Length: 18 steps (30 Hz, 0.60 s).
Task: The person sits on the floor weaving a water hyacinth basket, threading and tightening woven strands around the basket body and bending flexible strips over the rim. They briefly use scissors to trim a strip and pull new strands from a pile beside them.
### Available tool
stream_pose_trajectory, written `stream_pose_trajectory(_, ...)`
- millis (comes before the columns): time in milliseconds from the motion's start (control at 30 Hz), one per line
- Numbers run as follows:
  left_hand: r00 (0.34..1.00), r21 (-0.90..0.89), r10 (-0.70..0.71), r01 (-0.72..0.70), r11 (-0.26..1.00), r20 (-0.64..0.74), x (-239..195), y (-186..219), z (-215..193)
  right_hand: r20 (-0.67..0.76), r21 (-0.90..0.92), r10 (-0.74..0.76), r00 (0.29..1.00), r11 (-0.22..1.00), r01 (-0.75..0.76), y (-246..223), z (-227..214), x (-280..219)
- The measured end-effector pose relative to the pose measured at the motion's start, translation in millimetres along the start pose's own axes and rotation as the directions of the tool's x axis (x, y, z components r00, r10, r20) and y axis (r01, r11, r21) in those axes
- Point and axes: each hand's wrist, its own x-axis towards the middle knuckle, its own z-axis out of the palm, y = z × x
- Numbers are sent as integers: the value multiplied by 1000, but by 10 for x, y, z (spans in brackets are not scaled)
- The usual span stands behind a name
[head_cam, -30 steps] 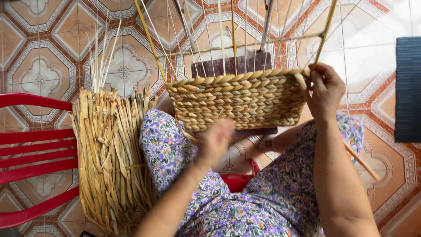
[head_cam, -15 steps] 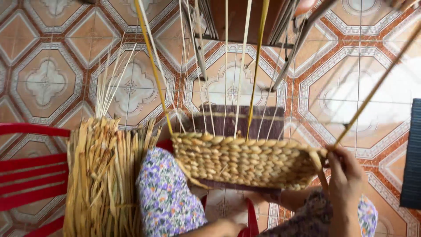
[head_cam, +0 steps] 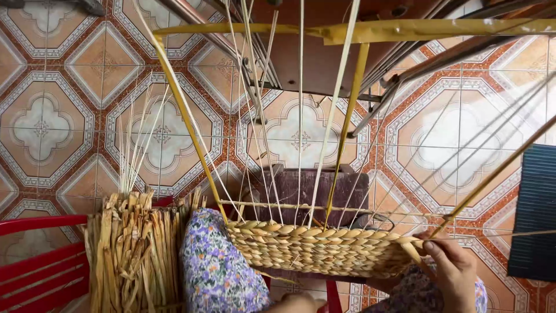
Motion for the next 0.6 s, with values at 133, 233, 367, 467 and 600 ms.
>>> stream_pose_trajectory(133, 1000, 45, 19, -19, 999, -4, 338, -270, -209, 153, 48, -44, 987, 998, 37, 104, -118, 213)
stream_pose_trajectory(233, 999, 86, 40, -39, 996, -13, 743, -531, -230, 205, 2, -128, 971, 992, 130, 128, -147, 325)
stream_pose_trajectory(367, 997, -11, -51, 52, 999, 63, 925, -568, -206, 210, -119, -224, 952, 960, 252, -103, -48, 189)
stream_pose_trajectory(467, 990, -12, 86, -88, 996, -115, 707, -598, -212, 225, 26, -278, 934, 960, 279, -200, 40, 48)
stream_pose_trajectory(600, 921, 242, 64, 34, 970, -385, -499, 115, -400, 94, -119, -243, 965, 960, 254, -266, 91, -252)
